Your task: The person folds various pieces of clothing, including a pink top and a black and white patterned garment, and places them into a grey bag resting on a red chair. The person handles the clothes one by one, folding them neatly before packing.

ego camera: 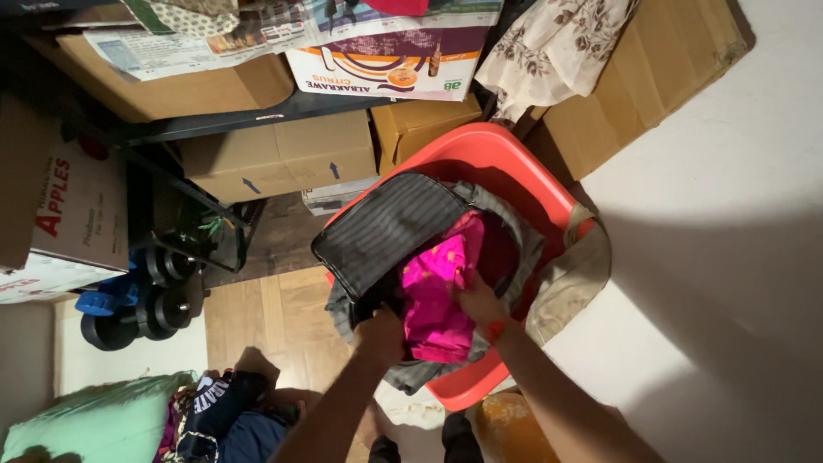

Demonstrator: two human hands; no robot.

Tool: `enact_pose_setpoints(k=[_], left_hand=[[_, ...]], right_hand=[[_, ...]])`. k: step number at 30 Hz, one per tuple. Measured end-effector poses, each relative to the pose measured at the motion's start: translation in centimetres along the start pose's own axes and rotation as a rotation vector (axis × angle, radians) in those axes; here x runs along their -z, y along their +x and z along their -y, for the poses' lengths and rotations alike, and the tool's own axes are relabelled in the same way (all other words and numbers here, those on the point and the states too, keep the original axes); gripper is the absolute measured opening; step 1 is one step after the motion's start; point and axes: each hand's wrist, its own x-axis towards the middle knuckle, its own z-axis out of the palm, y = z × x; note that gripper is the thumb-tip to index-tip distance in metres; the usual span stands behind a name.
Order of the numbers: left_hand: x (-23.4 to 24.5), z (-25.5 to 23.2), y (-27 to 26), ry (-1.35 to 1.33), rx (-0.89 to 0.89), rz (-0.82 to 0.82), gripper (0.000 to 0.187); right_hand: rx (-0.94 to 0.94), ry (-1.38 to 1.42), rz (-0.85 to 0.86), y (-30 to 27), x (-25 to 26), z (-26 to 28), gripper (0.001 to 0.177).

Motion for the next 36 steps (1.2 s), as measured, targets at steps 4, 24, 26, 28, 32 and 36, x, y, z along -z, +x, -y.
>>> enact_pose_setpoints(k=[4, 24, 26, 28, 32, 36], left_hand=[[-0.4, -0.2, 0.4, -0.176, 0.239, -0.081, 0.089], [0.7, 1.5, 1.0, -0.241, 0.177, -0.241, 0.06], [0.2, 1.8, 1.3, -0.253, 0.167, -0.242, 0.06], [-0.4, 2.1, 1.5, -0.245, 0.145, -0.233, 0.066], [-1.2, 2.9, 1.8, -0.283, 0.12, -0.277, 0.063], [-1.5, 3.2, 1.9, -0.235, 0.08, -0.282, 0.051]], right_hand=[[-0.079, -0.087, -0.075, 1.0, -0.9, -0.4, 0.067], [-0.153, 0.334, 0.116, 1.0, -5.5, -1.6, 0.06], [-0.153, 0.282, 0.129, 0.4, -5.3, -1.2, 0.062], [-0.149, 0.253, 0.146, 0.0, -5.2, -1.2, 0.062], [-0.022, 0.197, 0.189, 1.7, -5.1, -2.7, 0.06], [0.232, 0.146, 0.237, 3.9, -4.8, -4.2, 0.058]])
